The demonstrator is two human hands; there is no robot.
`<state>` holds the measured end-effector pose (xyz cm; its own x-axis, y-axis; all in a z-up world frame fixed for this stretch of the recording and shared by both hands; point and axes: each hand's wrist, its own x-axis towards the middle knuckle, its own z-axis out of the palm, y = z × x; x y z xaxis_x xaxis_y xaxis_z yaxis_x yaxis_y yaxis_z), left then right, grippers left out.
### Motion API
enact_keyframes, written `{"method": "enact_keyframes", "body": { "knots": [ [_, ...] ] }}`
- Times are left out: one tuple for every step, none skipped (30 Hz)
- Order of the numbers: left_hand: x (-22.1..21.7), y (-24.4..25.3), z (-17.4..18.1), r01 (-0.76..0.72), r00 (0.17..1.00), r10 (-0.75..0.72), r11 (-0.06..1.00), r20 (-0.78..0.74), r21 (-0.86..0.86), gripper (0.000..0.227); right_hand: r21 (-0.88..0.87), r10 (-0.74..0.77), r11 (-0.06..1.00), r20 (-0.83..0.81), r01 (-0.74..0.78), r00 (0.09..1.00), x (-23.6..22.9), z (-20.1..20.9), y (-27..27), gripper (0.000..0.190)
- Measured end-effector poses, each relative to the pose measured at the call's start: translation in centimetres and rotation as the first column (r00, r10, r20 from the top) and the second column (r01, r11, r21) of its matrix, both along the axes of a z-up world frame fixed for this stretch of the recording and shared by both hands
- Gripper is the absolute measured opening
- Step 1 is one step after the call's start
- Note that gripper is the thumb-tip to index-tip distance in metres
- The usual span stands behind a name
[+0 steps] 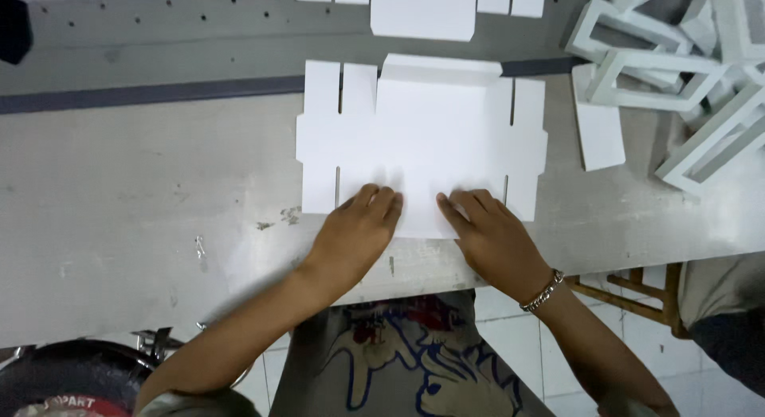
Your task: The person folds flat white cardboard pieces into small rectangular boxes by hand. They fold the side flaps, tuck the tabs into slots, and then place the finished boxes into a stack on the left side of the table.
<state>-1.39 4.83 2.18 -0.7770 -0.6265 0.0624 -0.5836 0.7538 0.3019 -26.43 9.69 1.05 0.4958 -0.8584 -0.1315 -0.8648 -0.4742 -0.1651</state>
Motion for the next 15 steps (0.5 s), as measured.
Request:
{"method": "enact_keyframes", "body": {
  "knots": [
    [-0.2,-0.1,0.3,0.014,0.999,-0.015,1.000,0.039,0.007,0.045,0.056,0.006,0.998,0.005,-0.007,1.000,-0.1,0.3,-0.5,0.052],
    [-0.4,-0.2,0.7,0.028,0.997,-0.029,0.999,0.077,0.015,0.038,0.112,0.012,0.994,0.011,-0.014,1.000,-0.2,0.7,-1.0,0.038],
    [-0.5,-1.1,0.8,0.037,0.996,-0.036,0.999,0.075,-0.004,0.038,0.093,0.004,0.996,0.008,-0.005,1.000,0.2,2.1,-2.1,0.038],
    [-0.7,-2.0,1.0,0.041,0.993,-0.052,0.994,0.107,0.103,0.036,0.205,-0.049,0.978,0.055,0.036,0.997,0.6,3.5,-3.2,0.027],
    [-1.0,-2.7,1.1,0.043,0.988,-0.072,0.977,0.136,0.210,0.034,0.317,-0.107,0.946,0.096,0.071,0.990,0.8,4.9,-4.0,0.021],
    [-1.2,-3.7,0.9,0.054,0.988,-0.080,0.980,0.133,0.194,0.034,0.301,-0.116,0.950,0.094,0.083,0.989,0.3,4.0,-4.7,0.021],
    [-1.4,-4.7,0.9,-0.007,0.987,-0.053,0.929,0.153,0.369,0.035,0.398,-0.173,0.911,0.126,0.110,0.977,-0.3,3.1,-5.6,0.024],
    [-1.5,-5.8,0.9,-0.068,0.984,-0.031,0.845,0.177,0.530,0.037,0.492,-0.232,0.861,0.154,0.129,0.960,-0.7,2.4,-6.6,0.028],
    [-1.9,-6.2,0.7,-0.071,0.985,-0.021,0.856,0.173,0.512,0.037,0.472,-0.223,0.872,0.154,0.126,0.963,-0.2,3.2,-6.8,0.028],
    [-2.2,-6.6,0.4,-0.111,0.979,0.001,0.838,0.203,0.534,0.045,0.462,-0.253,0.865,0.070,0.193,0.965,0.3,4.1,-7.0,0.033],
    [-2.5,-7.0,0.1,-0.154,0.972,0.023,0.815,0.234,0.558,0.055,0.450,-0.282,0.855,-0.014,0.258,0.959,1.0,4.8,-7.1,0.041],
    [-2.7,-7.2,0.3,-0.158,0.973,0.035,0.824,0.230,0.544,0.055,0.434,-0.275,0.865,-0.013,0.253,0.961,0.7,3.5,-7.3,0.041],
    [-3.0,-7.1,0.3,-0.084,0.973,-0.023,0.891,0.230,0.446,0.052,0.260,-0.236,0.936,-0.044,0.239,0.971,0.4,1.9,-7.1,0.055],
    [-3.2,-7.0,0.3,-0.006,0.968,-0.080,0.940,0.237,0.342,0.049,0.078,-0.202,0.975,-0.082,0.208,0.976,0.1,0.3,-7.0,0.070],
    [-3.1,-6.8,-0.2,-0.006,0.969,-0.077,0.943,0.237,0.332,0.049,0.067,-0.202,0.976,-0.081,0.207,0.976,0.2,0.1,-6.5,0.070]
  ]
}}
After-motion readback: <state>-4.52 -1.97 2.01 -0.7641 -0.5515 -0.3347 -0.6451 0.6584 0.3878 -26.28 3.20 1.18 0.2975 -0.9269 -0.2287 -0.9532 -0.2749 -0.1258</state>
